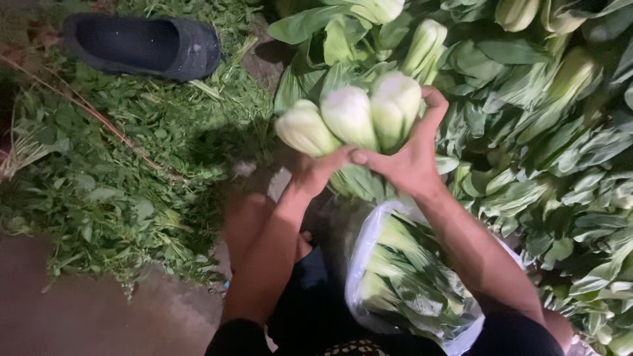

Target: The person sits on the floor and repeatedly picks up bunches of bok choy from a large pile, then places them into a clear plastic bag. The person arranges the vegetables inside the bag and continues to add more bunches until the bag is full.

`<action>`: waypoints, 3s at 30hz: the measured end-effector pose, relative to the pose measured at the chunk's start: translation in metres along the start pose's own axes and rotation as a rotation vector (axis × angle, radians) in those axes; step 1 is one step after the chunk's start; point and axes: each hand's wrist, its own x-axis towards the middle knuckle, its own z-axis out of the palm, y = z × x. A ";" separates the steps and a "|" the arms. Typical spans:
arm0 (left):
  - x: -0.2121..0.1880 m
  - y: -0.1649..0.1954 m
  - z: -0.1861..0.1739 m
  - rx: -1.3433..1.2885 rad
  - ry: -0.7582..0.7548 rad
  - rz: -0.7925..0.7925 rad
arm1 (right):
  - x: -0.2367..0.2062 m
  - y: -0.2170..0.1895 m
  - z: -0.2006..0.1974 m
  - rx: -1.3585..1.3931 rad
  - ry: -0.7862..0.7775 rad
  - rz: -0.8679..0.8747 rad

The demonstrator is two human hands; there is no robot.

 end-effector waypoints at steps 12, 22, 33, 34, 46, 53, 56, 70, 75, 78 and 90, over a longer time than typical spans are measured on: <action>-0.003 0.036 0.004 -0.112 -0.104 -0.014 | -0.027 0.022 -0.004 -0.042 0.187 0.060; -0.013 0.014 -0.011 -0.034 -0.105 -0.047 | -0.029 0.005 0.004 -0.006 0.011 0.043; -0.042 0.011 -0.010 -0.079 0.087 -0.053 | -0.034 -0.006 0.069 -0.001 0.064 0.057; -0.044 0.012 -0.013 -0.102 0.098 -0.053 | -0.036 -0.006 0.069 0.025 0.002 0.060; -0.039 0.029 -0.046 -0.188 0.130 0.001 | 0.127 0.203 -0.049 -0.947 0.288 0.264; -0.030 0.046 -0.061 -0.169 0.137 -0.015 | 0.036 0.052 -0.059 -0.584 0.113 -0.223; -0.032 0.050 -0.047 -0.173 0.053 -0.076 | -0.023 -0.048 -0.053 0.000 0.353 0.085; -0.106 0.046 0.068 -0.214 -0.440 -0.449 | -0.198 -0.132 0.003 0.172 1.017 0.104; -0.142 0.033 0.073 -0.239 -0.472 -0.476 | -0.250 -0.105 0.033 0.157 1.109 0.181; -0.192 0.022 0.074 -0.159 -0.443 -0.553 | -0.279 -0.080 0.042 0.136 1.071 0.276; -0.235 0.036 0.060 0.347 -0.248 -0.952 | -0.359 -0.102 0.019 0.078 0.659 0.363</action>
